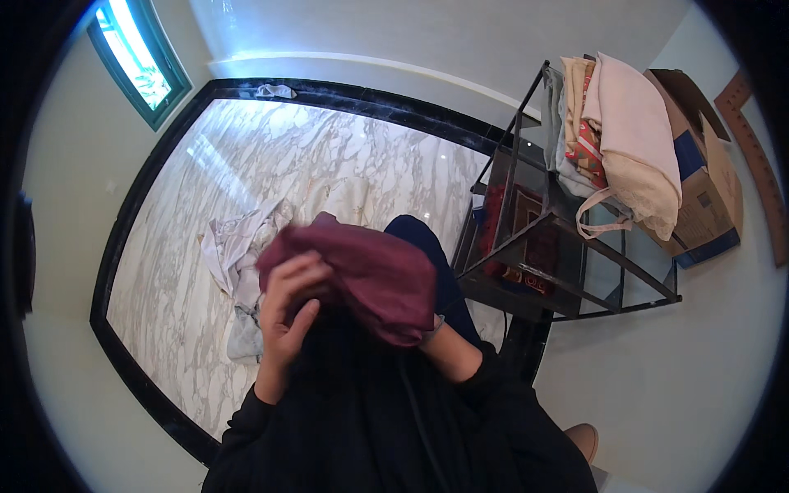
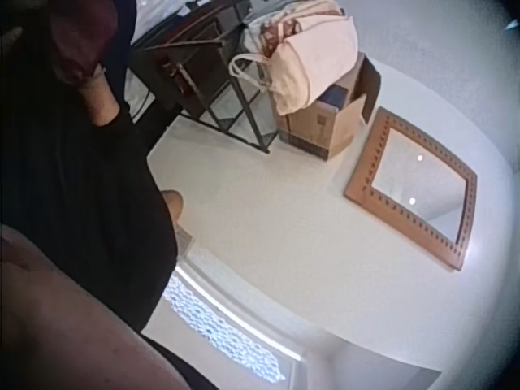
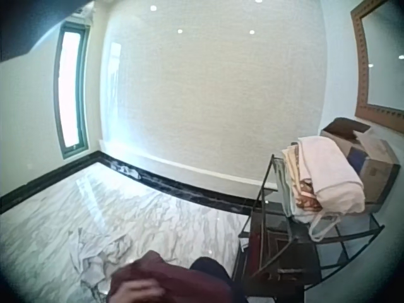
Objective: Fold various pieces of clothing and stack them onto a shelf.
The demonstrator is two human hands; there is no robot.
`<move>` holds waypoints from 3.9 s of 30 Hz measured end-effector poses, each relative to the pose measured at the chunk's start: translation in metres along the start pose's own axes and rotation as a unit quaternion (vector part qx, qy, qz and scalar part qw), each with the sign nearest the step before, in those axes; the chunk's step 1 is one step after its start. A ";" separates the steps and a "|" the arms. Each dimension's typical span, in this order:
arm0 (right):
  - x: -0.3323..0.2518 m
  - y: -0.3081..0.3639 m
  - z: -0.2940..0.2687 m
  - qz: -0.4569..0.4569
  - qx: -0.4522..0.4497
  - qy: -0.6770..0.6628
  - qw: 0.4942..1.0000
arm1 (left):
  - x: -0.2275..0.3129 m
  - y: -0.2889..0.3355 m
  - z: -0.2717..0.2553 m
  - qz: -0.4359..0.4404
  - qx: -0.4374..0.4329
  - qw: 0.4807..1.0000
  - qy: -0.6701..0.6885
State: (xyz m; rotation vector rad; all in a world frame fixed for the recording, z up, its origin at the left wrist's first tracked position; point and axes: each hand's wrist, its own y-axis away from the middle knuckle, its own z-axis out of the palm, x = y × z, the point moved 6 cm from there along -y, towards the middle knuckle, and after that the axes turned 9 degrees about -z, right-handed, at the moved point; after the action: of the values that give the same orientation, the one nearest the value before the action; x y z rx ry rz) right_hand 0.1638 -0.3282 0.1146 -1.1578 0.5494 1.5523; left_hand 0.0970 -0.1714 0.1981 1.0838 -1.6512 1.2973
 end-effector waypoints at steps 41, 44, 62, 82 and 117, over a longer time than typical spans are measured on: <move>0.027 0.069 -0.046 0.229 0.062 -0.446 0.863 | -0.188 0.107 -0.165 -0.362 0.342 0.797 0.343; 0.009 0.047 -0.068 0.183 0.129 -0.419 0.880 | -0.177 0.094 -0.141 -0.339 0.326 0.778 0.416; -0.044 0.011 0.000 0.035 -0.316 0.263 0.911 | -0.042 0.012 -0.030 -0.322 0.180 0.799 0.475; -0.039 0.011 -0.005 0.047 0.015 0.032 0.998 | -0.040 -0.002 0.003 -0.245 0.144 0.926 0.247; -0.158 -0.052 -0.116 0.007 0.051 0.233 0.971 | -0.053 -0.026 -0.147 -0.351 0.219 0.909 0.056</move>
State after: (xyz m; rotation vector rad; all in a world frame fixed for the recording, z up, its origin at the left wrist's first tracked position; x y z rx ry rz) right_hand 0.2490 -0.4813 0.2163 -1.4480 0.9370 1.2451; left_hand 0.1486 -0.0219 0.1873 1.6380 -0.7514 1.2108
